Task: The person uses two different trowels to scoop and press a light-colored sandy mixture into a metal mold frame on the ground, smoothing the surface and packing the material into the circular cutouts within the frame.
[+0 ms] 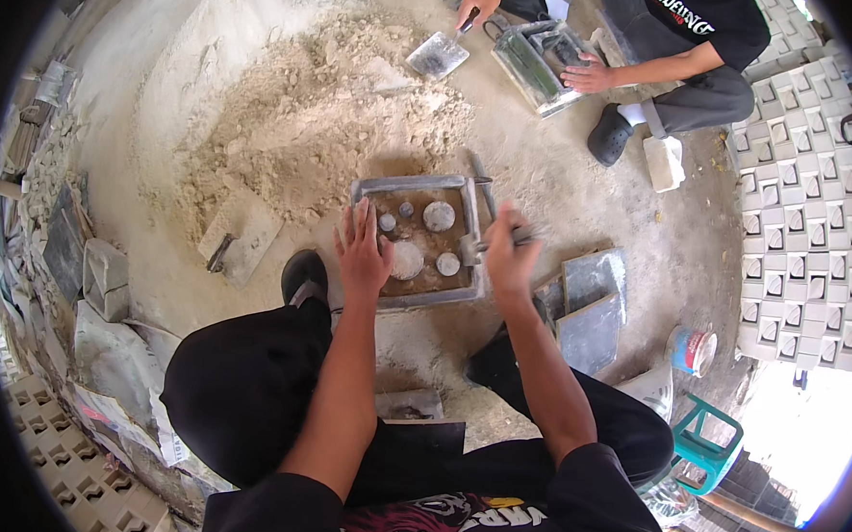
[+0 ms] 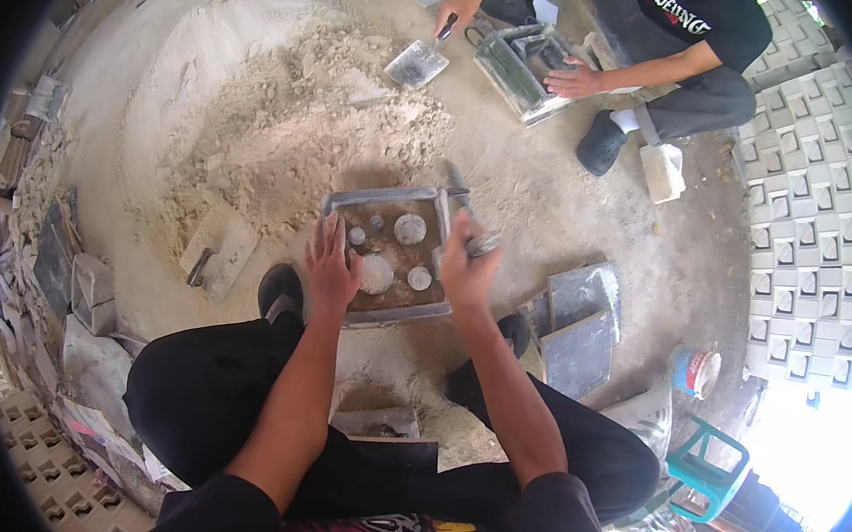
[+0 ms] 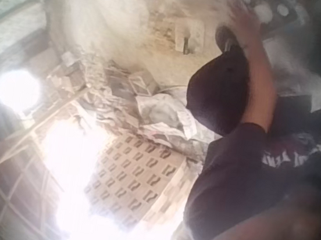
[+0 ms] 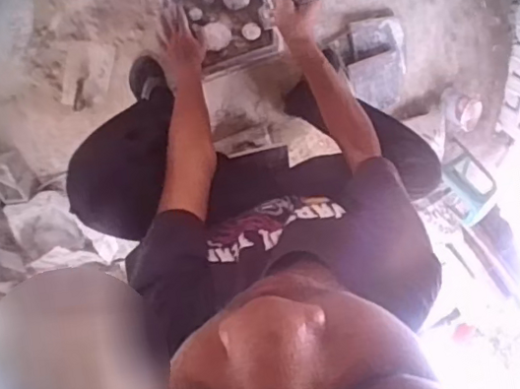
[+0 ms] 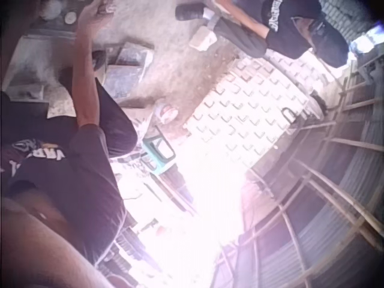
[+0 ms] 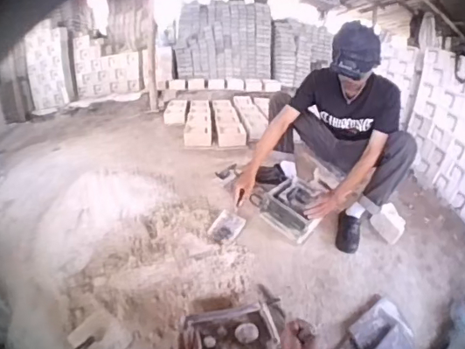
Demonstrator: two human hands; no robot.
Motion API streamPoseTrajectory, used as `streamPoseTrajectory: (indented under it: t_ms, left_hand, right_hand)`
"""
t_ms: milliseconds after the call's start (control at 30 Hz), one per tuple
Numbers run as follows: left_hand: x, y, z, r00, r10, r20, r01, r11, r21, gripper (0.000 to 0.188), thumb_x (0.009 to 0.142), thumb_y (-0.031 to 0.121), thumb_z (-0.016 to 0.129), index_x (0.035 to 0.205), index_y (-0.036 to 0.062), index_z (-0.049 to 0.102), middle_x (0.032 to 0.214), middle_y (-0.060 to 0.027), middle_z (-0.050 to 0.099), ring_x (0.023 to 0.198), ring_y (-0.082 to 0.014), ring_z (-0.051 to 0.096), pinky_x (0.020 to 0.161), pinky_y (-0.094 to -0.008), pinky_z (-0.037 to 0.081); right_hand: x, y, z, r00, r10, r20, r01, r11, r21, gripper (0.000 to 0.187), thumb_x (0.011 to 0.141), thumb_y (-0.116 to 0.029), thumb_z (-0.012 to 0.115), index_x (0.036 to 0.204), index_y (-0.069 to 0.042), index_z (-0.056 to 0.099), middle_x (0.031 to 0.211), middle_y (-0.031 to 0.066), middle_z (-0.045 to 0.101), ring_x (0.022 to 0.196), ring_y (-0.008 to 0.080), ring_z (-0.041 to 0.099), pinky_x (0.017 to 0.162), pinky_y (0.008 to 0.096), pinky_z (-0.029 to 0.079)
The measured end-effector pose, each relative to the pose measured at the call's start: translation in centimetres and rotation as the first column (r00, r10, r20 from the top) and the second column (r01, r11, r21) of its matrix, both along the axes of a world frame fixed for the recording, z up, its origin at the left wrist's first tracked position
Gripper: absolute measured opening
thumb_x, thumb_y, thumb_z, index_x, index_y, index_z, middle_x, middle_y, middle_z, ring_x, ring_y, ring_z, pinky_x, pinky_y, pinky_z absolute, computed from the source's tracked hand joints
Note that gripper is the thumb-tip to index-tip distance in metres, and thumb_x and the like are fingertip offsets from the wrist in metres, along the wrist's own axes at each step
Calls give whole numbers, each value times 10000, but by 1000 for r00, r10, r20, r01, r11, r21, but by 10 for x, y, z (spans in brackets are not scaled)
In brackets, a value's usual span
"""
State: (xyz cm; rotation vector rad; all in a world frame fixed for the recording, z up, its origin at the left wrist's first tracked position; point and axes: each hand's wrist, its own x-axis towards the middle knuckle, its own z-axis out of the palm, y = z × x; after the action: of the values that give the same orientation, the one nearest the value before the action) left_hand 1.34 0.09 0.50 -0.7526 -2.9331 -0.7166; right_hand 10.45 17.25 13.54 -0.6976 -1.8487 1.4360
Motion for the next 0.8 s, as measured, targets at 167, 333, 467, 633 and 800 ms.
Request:
streamPoseTrajectory:
  t_ms: [167, 333, 467, 633, 800]
  left_hand:
    - [0, -1, 1, 1000, -15, 18, 14, 1000, 17, 666, 845, 244, 524, 1466, 100, 330, 1556, -21, 261, 1455, -273, 183, 1149, -522, 157]
    - [1, -2, -1, 999, 7, 41, -8, 1000, 27, 682, 833, 239, 530, 1470, 110, 326, 1555, -10, 263, 1453, -271, 189, 1154, -517, 150]
    - [-4, 3, 2, 1000, -4, 12, 3, 998, 56, 703, 820, 245, 534, 1478, 123, 318, 1549, -1, 281, 1449, -270, 203, 1159, -516, 136]
    - [-2, 6, 0, 999, -16, 33, 15, 999, 48, 715, 818, 250, 537, 1483, 123, 306, 1551, -2, 277, 1451, -271, 198, 1157, -521, 136]
    - [0, -2, -8, 999, 1, 39, -2, 1000, 4, 717, 820, 252, 533, 1486, 122, 301, 1550, -10, 277, 1451, -275, 197, 1153, -525, 141]
  right_hand:
    - [-11, 2, 4, 998, -12, 65, 11, 1000, 14, 464, 1014, -233, 470, 581, -83, 401, 521, -55, 385, 503, 39, 331, 450, 265, 264]
    - [-15, 0, 20, 996, -77, -36, 70, 985, -156, 450, 1005, -225, 487, 593, -63, 411, 526, -53, 380, 510, 44, 320, 451, 278, 259]
    - [-29, 14, -4, 995, -95, 14, 93, 991, 98, 451, 1002, -226, 493, 590, -72, 393, 510, -57, 346, 493, 40, 294, 431, 284, 215]
    - [-32, 20, -8, 990, -138, 40, 134, 987, 93, 455, 989, -246, 522, 602, -40, 401, 528, -22, 370, 533, 56, 323, 462, 305, 250]
    - [-48, 17, 22, 969, -237, 65, 241, 968, -67, 450, 968, -288, 554, 633, 6, 492, 554, 5, 450, 565, 67, 379, 493, 316, 308]
